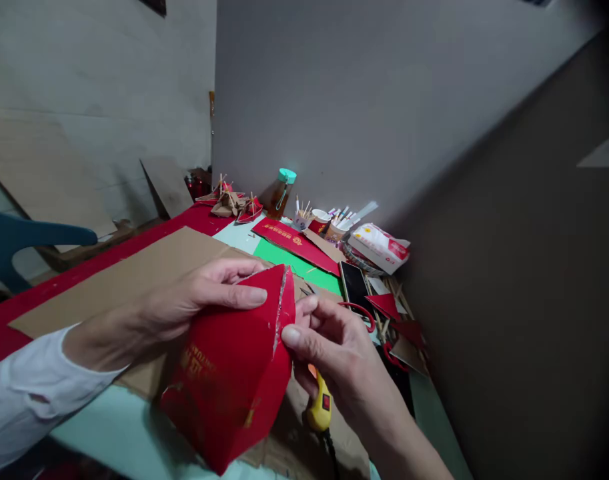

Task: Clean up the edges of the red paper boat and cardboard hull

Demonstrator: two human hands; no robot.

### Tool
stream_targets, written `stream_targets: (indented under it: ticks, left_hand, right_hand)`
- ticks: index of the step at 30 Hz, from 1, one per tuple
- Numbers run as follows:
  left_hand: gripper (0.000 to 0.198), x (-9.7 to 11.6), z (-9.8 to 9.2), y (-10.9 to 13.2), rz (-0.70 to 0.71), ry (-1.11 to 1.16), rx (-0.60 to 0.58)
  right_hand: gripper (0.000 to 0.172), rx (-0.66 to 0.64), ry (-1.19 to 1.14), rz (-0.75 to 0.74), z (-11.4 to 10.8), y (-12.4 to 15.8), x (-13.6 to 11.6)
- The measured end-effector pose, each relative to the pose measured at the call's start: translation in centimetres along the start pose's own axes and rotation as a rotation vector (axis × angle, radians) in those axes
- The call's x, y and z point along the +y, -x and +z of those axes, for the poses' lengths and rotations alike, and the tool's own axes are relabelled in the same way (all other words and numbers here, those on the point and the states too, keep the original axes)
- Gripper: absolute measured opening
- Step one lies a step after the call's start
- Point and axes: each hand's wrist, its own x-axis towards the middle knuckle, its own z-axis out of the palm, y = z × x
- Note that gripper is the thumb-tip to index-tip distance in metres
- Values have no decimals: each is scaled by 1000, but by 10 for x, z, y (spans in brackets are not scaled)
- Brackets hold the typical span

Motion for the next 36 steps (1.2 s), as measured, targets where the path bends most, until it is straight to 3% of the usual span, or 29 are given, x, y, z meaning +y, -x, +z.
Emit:
stream_targets:
  ticks: [5, 11, 15, 19, 24, 28, 32, 36]
  left_hand:
    - [38, 9, 7, 9, -4, -37, 108]
    - [37, 31, 29, 22, 87, -94, 52]
    - [44, 37, 30, 17, 230, -211, 4]
    - [41, 35, 30, 7, 473, -228, 145]
    - [34, 30, 44, 0, 608, -214, 199]
    - [31, 21, 48, -1, 641, -180, 243]
    - [34, 7, 47, 1, 611, -165, 268]
    - [37, -2, 50, 6, 578, -164, 393]
  right_hand:
    - [36, 121, 58, -114, 2, 2, -9]
    - [17, 188, 286, -324, 11, 20, -18]
    - [13, 254, 499, -579, 7, 27, -18]
    - [21, 328, 595, -825, -1, 25, -21]
    - [12, 452, 737, -980, -7, 19, -24]
    - [16, 474, 885, -1158, -9, 17, -20]
    - [14, 462, 938, -1206, -8, 15, -15]
    - [15, 467, 915, -1242, -7, 14, -12]
